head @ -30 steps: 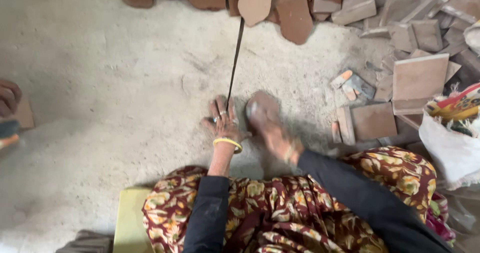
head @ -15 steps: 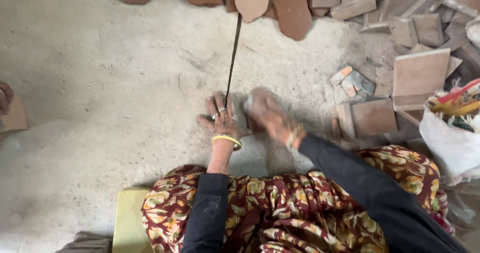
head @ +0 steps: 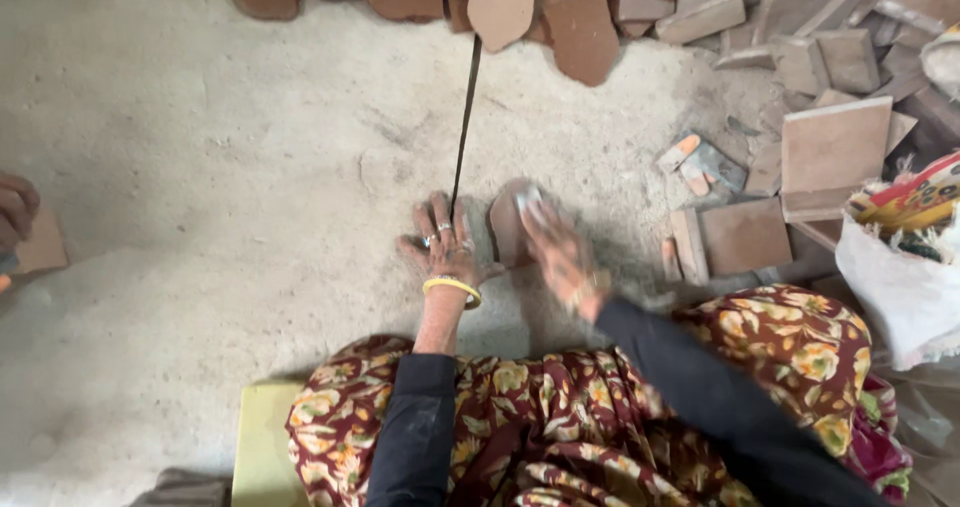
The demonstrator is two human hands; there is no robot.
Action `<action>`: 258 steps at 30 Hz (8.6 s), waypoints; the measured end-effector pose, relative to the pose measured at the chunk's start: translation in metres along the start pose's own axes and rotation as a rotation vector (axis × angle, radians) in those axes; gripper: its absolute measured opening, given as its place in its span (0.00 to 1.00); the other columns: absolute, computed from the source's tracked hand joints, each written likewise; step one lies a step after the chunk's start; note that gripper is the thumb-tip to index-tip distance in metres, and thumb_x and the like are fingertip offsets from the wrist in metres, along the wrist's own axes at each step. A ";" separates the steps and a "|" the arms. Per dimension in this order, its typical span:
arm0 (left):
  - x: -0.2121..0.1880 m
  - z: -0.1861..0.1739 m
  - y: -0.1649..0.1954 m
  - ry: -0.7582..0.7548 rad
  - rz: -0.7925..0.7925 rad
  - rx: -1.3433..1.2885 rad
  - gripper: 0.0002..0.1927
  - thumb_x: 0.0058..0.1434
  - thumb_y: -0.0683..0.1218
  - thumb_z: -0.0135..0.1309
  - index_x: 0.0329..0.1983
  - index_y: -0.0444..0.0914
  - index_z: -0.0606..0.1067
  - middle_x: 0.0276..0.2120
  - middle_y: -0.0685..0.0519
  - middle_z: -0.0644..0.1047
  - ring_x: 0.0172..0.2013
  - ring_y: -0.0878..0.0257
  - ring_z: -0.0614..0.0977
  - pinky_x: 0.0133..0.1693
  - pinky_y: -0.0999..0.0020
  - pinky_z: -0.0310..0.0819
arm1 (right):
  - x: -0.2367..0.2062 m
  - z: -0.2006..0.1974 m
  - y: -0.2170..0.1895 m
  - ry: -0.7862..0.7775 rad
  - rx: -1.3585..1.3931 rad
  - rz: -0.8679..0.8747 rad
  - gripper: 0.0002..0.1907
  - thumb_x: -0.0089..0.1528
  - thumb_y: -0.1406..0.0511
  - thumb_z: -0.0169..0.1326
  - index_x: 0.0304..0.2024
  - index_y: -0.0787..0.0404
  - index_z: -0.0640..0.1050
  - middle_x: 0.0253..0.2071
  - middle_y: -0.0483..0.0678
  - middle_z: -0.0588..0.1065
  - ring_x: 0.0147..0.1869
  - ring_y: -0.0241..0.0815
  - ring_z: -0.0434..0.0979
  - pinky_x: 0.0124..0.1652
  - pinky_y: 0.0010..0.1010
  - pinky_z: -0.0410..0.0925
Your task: The person sits on the floor and smooths the edges of irregular clay tile pieces one at a time, rubbing each piece with a small abrasive block by hand. Finished pieces are stacked on a pile beside them while other workers handle similar pieces nearby.
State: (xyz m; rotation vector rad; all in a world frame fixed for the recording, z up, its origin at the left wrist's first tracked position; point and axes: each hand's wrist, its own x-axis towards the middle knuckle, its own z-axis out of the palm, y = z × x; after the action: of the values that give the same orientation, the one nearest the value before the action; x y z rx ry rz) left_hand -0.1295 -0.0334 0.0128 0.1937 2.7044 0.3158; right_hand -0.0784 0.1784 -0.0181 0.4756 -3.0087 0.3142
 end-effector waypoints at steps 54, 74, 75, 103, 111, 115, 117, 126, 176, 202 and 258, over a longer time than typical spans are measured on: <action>0.000 -0.001 0.001 0.075 -0.007 -0.051 0.78 0.34 0.72 0.72 0.80 0.47 0.37 0.79 0.45 0.36 0.77 0.42 0.35 0.67 0.24 0.33 | 0.031 0.006 0.014 -0.055 0.171 -0.182 0.33 0.65 0.72 0.50 0.74 0.60 0.61 0.77 0.53 0.58 0.81 0.48 0.54 0.75 0.44 0.50; 0.024 0.001 -0.016 0.136 -0.022 -0.171 0.65 0.50 0.57 0.70 0.81 0.49 0.39 0.78 0.47 0.44 0.77 0.49 0.43 0.69 0.31 0.44 | 0.005 0.001 -0.019 0.161 0.082 -0.001 0.28 0.71 0.66 0.40 0.75 0.62 0.58 0.76 0.57 0.58 0.77 0.53 0.61 0.71 0.44 0.57; 0.025 0.000 -0.015 0.124 -0.038 -0.176 0.65 0.49 0.57 0.71 0.81 0.50 0.40 0.78 0.47 0.45 0.77 0.49 0.44 0.69 0.32 0.44 | 0.005 0.003 -0.016 0.143 0.144 0.038 0.28 0.71 0.66 0.40 0.75 0.61 0.58 0.76 0.56 0.59 0.77 0.53 0.62 0.71 0.44 0.58; 0.002 -0.006 0.011 0.014 0.004 -0.013 0.74 0.40 0.71 0.71 0.80 0.50 0.38 0.78 0.43 0.36 0.76 0.39 0.35 0.66 0.21 0.33 | -0.010 -0.004 -0.008 0.025 0.119 0.050 0.33 0.68 0.71 0.48 0.75 0.53 0.59 0.78 0.48 0.53 0.82 0.45 0.54 0.78 0.43 0.50; 0.043 0.010 -0.019 0.156 0.046 -0.341 0.62 0.53 0.66 0.68 0.79 0.44 0.44 0.76 0.44 0.47 0.74 0.47 0.49 0.69 0.36 0.49 | -0.002 -0.004 -0.006 0.138 0.039 -0.106 0.35 0.67 0.76 0.49 0.74 0.53 0.58 0.79 0.48 0.55 0.84 0.44 0.56 0.78 0.40 0.54; 0.050 0.006 -0.051 0.692 0.263 -1.190 0.37 0.64 0.55 0.66 0.71 0.36 0.65 0.73 0.44 0.64 0.72 0.50 0.66 0.69 0.51 0.71 | 0.014 -0.019 -0.013 0.071 0.285 0.016 0.35 0.66 0.75 0.53 0.74 0.55 0.61 0.77 0.51 0.56 0.82 0.47 0.55 0.76 0.42 0.54; 0.041 -0.012 -0.063 0.772 0.272 -1.378 0.30 0.66 0.49 0.64 0.67 0.34 0.69 0.70 0.43 0.67 0.68 0.50 0.70 0.65 0.53 0.75 | 0.019 -0.023 -0.022 -0.105 0.269 0.109 0.38 0.64 0.77 0.51 0.76 0.57 0.60 0.78 0.53 0.56 0.80 0.47 0.54 0.75 0.40 0.54; 0.005 -0.077 -0.060 0.754 -0.041 -1.366 0.26 0.64 0.49 0.62 0.63 0.36 0.73 0.60 0.43 0.77 0.56 0.55 0.82 0.55 0.58 0.83 | 0.032 -0.016 -0.013 0.108 0.159 -0.176 0.33 0.66 0.72 0.54 0.74 0.59 0.63 0.78 0.50 0.56 0.82 0.43 0.54 0.76 0.35 0.55; 0.056 0.080 -0.023 -0.160 0.413 -0.456 0.22 0.56 0.52 0.51 0.51 0.38 0.79 0.47 0.38 0.80 0.50 0.42 0.80 0.54 0.53 0.75 | 0.034 0.016 0.010 0.079 0.066 -0.169 0.35 0.63 0.78 0.45 0.73 0.54 0.65 0.78 0.46 0.59 0.83 0.42 0.54 0.79 0.39 0.49; 0.061 0.000 0.024 0.075 0.548 0.431 0.44 0.62 0.44 0.55 0.78 0.62 0.51 0.80 0.51 0.43 0.75 0.47 0.51 0.68 0.42 0.44 | -0.096 -0.055 -0.013 -0.090 0.998 0.131 0.27 0.65 0.64 0.47 0.69 0.55 0.69 0.69 0.52 0.70 0.72 0.48 0.67 0.67 0.37 0.64; 0.017 0.075 0.000 0.185 0.021 -0.362 0.40 0.45 0.50 0.73 0.58 0.31 0.70 0.50 0.36 0.77 0.54 0.42 0.77 0.55 0.55 0.73 | 0.017 -0.020 -0.023 -0.033 0.138 -0.040 0.33 0.64 0.74 0.47 0.73 0.68 0.61 0.75 0.61 0.58 0.79 0.57 0.54 0.74 0.44 0.52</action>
State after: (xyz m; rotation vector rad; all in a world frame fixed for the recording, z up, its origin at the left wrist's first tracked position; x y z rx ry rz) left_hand -0.1140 -0.0158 -0.0600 0.0907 2.7646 0.8573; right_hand -0.0868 0.1562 0.0075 0.5564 -3.0173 0.5188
